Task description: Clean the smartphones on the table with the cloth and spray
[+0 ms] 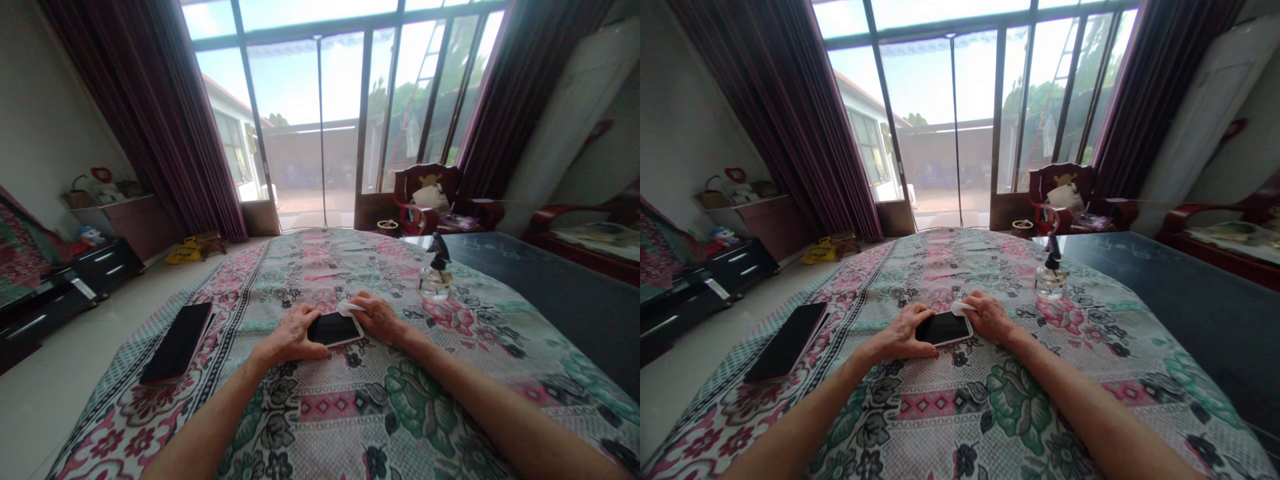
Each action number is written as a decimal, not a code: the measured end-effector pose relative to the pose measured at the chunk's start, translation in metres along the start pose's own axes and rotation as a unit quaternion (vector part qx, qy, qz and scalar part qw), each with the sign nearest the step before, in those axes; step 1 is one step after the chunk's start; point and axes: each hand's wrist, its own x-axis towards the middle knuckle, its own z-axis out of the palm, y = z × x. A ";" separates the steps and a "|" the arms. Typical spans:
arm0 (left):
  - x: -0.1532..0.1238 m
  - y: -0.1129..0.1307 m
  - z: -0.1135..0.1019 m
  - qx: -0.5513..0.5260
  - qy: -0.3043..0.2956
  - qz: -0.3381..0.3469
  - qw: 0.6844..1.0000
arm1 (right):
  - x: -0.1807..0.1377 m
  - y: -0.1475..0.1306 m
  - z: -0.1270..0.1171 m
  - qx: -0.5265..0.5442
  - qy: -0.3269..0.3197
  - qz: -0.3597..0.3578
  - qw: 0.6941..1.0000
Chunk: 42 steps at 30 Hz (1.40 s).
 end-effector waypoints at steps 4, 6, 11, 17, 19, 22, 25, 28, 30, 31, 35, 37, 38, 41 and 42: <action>-0.003 -0.003 0.004 -0.014 0.016 0.000 1.000 | -0.002 0.003 -0.005 0.028 0.001 -0.029 0.999; -0.003 -0.004 0.005 -0.018 0.020 0.001 1.000 | -0.003 0.004 -0.007 0.034 -0.007 -0.037 0.999; 0.000 -0.008 0.006 -0.011 0.024 0.006 1.000 | -0.004 0.003 -0.009 0.035 -0.008 -0.044 0.998; 0.002 -0.008 0.005 -0.003 0.021 0.008 1.000 | -0.008 0.003 -0.016 0.045 -0.028 -0.056 0.997; 0.002 -0.007 0.004 -0.002 0.019 0.005 1.000 | -0.009 0.001 -0.017 0.037 -0.030 -0.049 0.998; 0.002 -0.007 0.005 -0.001 0.020 0.006 1.000 | -0.005 -0.005 -0.013 0.011 -0.015 -0.008 1.000; 0.003 -0.009 0.007 0.000 0.021 0.007 1.000 | 0.004 -0.008 -0.007 -0.026 -0.026 0.027 0.999; 0.004 -0.010 0.007 0.002 0.020 0.007 1.000 | 0.012 -0.001 -0.005 -0.033 0.020 0.079 0.996; 0.004 -0.009 0.007 0.004 0.015 0.011 1.000 | 0.013 0.005 -0.007 -0.012 0.121 0.139 0.983; 0.004 -0.009 0.007 0.005 0.012 0.013 1.000 | 0.012 0.007 -0.009 0.001 0.165 0.155 0.974; 0.003 -0.009 0.005 0.009 0.012 0.014 1.000 | 0.002 0.004 -0.016 0.038 0.154 0.076 0.984; 0.003 -0.009 0.005 0.009 0.012 0.017 1.000 | -0.004 -0.003 -0.017 0.045 0.098 0.024 0.994; 0.003 -0.009 0.005 0.009 0.012 0.018 1.000 | -0.006 -0.006 -0.016 0.044 0.074 0.007 0.996; 0.003 -0.010 0.005 0.006 0.011 0.018 1.000 | -0.011 -0.012 -0.014 0.030 0.017 -0.021 0.999; 0.003 -0.010 0.005 0.006 0.010 0.018 1.000 | -0.011 -0.013 -0.014 0.026 0.000 -0.027 0.999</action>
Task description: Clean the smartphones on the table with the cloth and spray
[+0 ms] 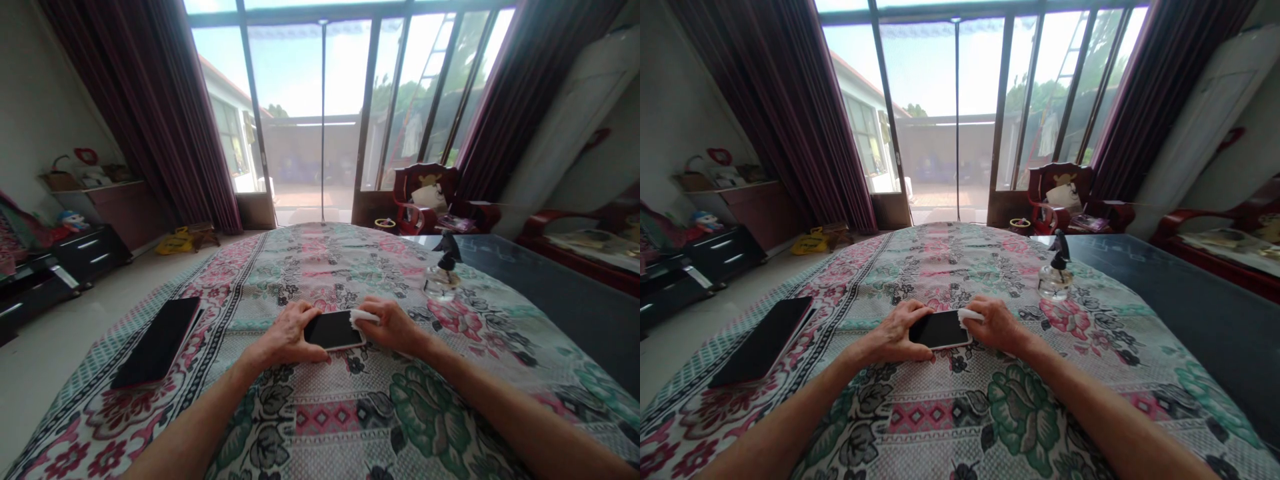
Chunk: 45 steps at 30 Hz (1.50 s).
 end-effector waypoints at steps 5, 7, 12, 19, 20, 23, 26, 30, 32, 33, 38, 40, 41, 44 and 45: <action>0.000 0.001 -0.001 0.003 -0.009 -0.004 1.000 | 0.006 0.004 0.005 -0.015 -0.013 -0.005 1.000; 0.001 0.002 -0.001 0.003 -0.009 -0.007 1.000 | 0.010 0.007 0.008 -0.025 -0.003 0.005 1.000; 0.001 0.004 -0.003 0.010 -0.017 -0.011 1.000 | 0.019 0.010 0.013 -0.050 0.023 0.040 0.998; -0.001 0.004 -0.003 0.010 -0.014 -0.012 1.000 | 0.006 -0.005 -0.004 -0.029 -0.099 -0.017 0.995; -0.001 0.005 -0.003 0.010 -0.014 -0.012 1.000 | 0.005 -0.007 -0.005 -0.030 -0.103 -0.015 0.994; 0.000 0.005 -0.003 0.009 -0.013 -0.013 1.000 | 0.008 -0.007 -0.001 -0.041 -0.076 -0.001 0.996; 0.000 0.004 -0.002 0.009 -0.007 -0.013 1.000 | 0.017 0.000 0.007 -0.057 -0.028 0.025 0.998; 0.000 0.003 0.000 0.013 -0.001 -0.008 1.000 | 0.022 0.007 0.012 -0.073 -0.003 0.037 0.997; 0.000 0.003 -0.001 0.012 -0.001 -0.006 1.000 | 0.020 0.005 0.010 -0.069 -0.022 0.022 0.997; 0.000 0.003 -0.001 0.010 -0.002 -0.006 1.000 | 0.017 0.002 0.008 -0.067 -0.035 0.012 0.997; -0.001 0.003 -0.001 0.008 0.000 -0.007 1.000 | 0.005 -0.015 0.001 -0.067 -0.088 -0.018 0.994; -0.001 0.004 -0.001 0.008 0.001 -0.008 1.000 | 0.004 -0.016 0.003 -0.065 -0.081 -0.016 0.994; -0.001 0.004 -0.001 0.009 0.001 -0.008 1.000 | 0.004 -0.015 0.005 -0.064 -0.072 -0.011 0.995; -0.001 0.004 -0.001 0.010 0.003 -0.010 1.000 | 0.010 -0.007 0.012 -0.066 -0.038 0.008 0.997; -0.001 0.005 -0.002 0.011 0.002 -0.010 1.000 | 0.012 -0.004 0.015 -0.066 -0.027 0.013 0.997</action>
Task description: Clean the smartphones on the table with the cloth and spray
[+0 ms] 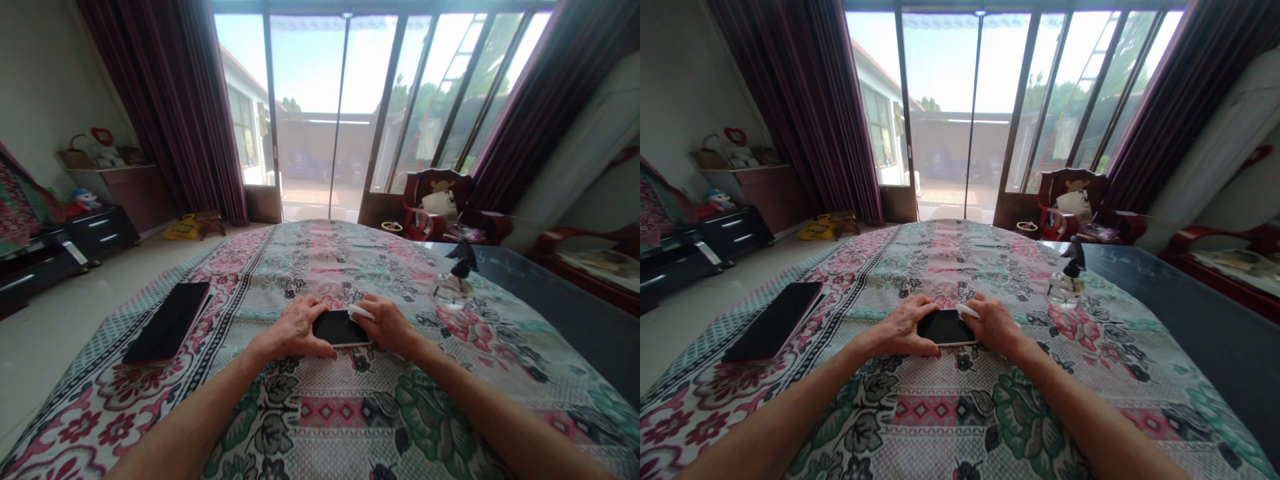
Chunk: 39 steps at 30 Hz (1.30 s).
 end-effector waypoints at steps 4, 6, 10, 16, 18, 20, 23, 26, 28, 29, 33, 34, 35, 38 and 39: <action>0.000 0.000 -0.001 0.001 -0.003 0.007 1.000 | 0.006 0.005 0.005 0.003 0.031 0.014 0.999; 0.001 0.000 -0.001 0.004 -0.004 0.007 1.000 | 0.004 0.004 0.003 0.008 0.030 0.008 0.999; 0.001 -0.001 0.001 0.007 -0.006 0.003 1.000 | -0.005 -0.006 -0.007 0.028 -0.024 -0.027 0.999; 0.001 -0.003 0.002 0.008 -0.005 0.005 1.000 | -0.012 -0.012 -0.008 0.038 -0.032 -0.039 0.998; 0.001 -0.003 0.002 0.008 -0.006 0.003 1.000 | -0.007 -0.007 -0.004 0.036 -0.013 -0.030 0.999; 0.002 -0.004 0.002 0.009 -0.008 0.000 1.000 | -0.002 -0.002 0.000 0.035 -0.001 -0.015 0.999; 0.003 -0.005 0.002 0.010 -0.011 0.001 1.000 | 0.004 0.002 0.004 0.026 0.014 0.008 1.000; 0.003 -0.005 0.002 0.007 -0.008 0.006 1.000 | 0.004 -0.001 0.002 0.014 0.013 0.010 1.000; 0.002 -0.005 0.002 0.004 -0.007 0.008 1.000 | -0.001 -0.008 -0.002 0.007 -0.007 -0.009 1.000; 0.002 -0.005 0.002 0.004 -0.008 0.008 1.000 | -0.004 -0.012 -0.003 0.002 -0.019 -0.021 1.000; 0.002 -0.004 0.001 0.004 -0.014 0.004 1.000 | -0.011 -0.026 -0.008 -0.024 -0.052 -0.043 0.997; 0.002 -0.003 0.001 0.003 -0.015 0.002 1.000 | -0.011 -0.027 -0.007 -0.028 -0.052 -0.040 0.997; 0.002 -0.003 0.000 0.002 -0.016 0.001 1.000 | -0.009 -0.026 -0.007 -0.030 -0.049 -0.037 0.998; 0.002 -0.002 0.000 -0.002 -0.015 0.000 1.000 | -0.002 -0.017 -0.003 -0.038 -0.027 -0.022 0.999; 0.002 -0.001 -0.001 -0.002 -0.015 0.000 1.000 | 0.001 -0.013 -0.002 -0.042 -0.016 -0.014 0.999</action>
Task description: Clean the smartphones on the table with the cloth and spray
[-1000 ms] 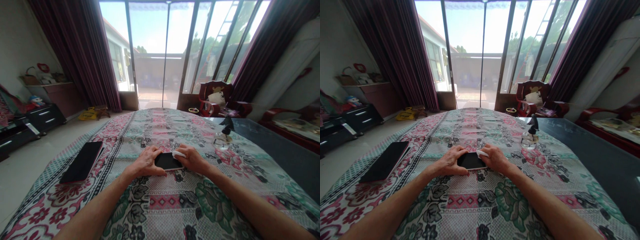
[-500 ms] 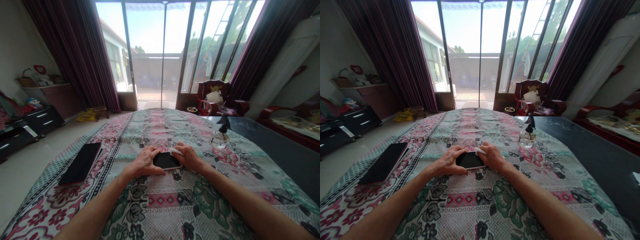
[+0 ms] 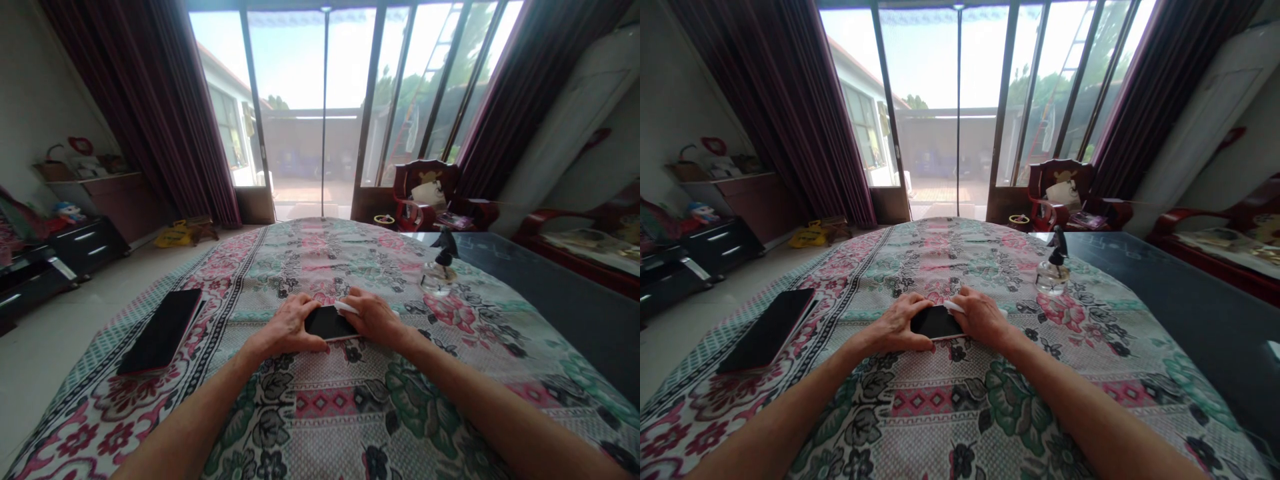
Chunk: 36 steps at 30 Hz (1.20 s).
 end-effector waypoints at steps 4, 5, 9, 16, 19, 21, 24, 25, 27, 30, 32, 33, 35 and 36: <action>0.000 0.000 0.000 0.005 -0.006 -0.001 1.000 | 0.005 0.011 0.003 -0.011 0.024 0.031 0.999; 0.000 0.000 0.000 0.006 -0.004 0.001 1.000 | 0.004 0.011 0.002 -0.011 0.024 0.031 0.999; 0.000 -0.001 0.001 0.004 0.007 0.008 1.000 | -0.005 0.000 -0.004 -0.016 -0.004 -0.003 1.000; 0.000 -0.002 0.002 -0.002 0.009 0.003 1.000 | -0.009 -0.013 -0.005 -0.038 -0.033 -0.008 0.999; 0.000 -0.001 0.002 0.002 0.006 0.000 1.000 | -0.001 -0.002 -0.002 -0.033 -0.012 0.008 0.999; -0.001 0.001 0.000 0.002 0.006 0.000 1.000 | 0.003 0.005 -0.002 -0.038 0.002 0.025 0.999; -0.002 0.004 -0.001 -0.003 0.006 0.001 1.000 | 0.002 0.007 -0.003 -0.052 0.007 0.035 0.998; -0.002 0.004 -0.001 -0.003 0.008 0.001 1.000 | 0.000 0.005 -0.003 -0.053 0.002 0.028 0.998; -0.002 0.004 -0.001 -0.004 0.010 0.001 1.000 | -0.005 -0.002 -0.004 -0.047 -0.010 0.006 0.999; -0.002 0.002 -0.001 -0.004 0.007 0.001 1.000 | -0.010 -0.016 -0.003 -0.043 -0.026 -0.017 0.999; -0.002 0.002 0.000 -0.005 0.005 0.001 1.000 | -0.010 -0.021 -0.002 -0.045 -0.031 -0.018 0.998; -0.002 0.001 0.000 -0.005 0.004 0.002 1.000 | -0.009 -0.021 -0.002 -0.044 -0.031 -0.017 0.998; -0.002 0.002 -0.001 -0.004 0.006 0.002 1.000 | -0.006 -0.018 -0.001 -0.041 -0.024 -0.007 0.999; -0.002 0.002 -0.001 -0.003 0.007 0.002 1.000 | -0.004 -0.015 -0.001 -0.038 -0.018 0.000 0.999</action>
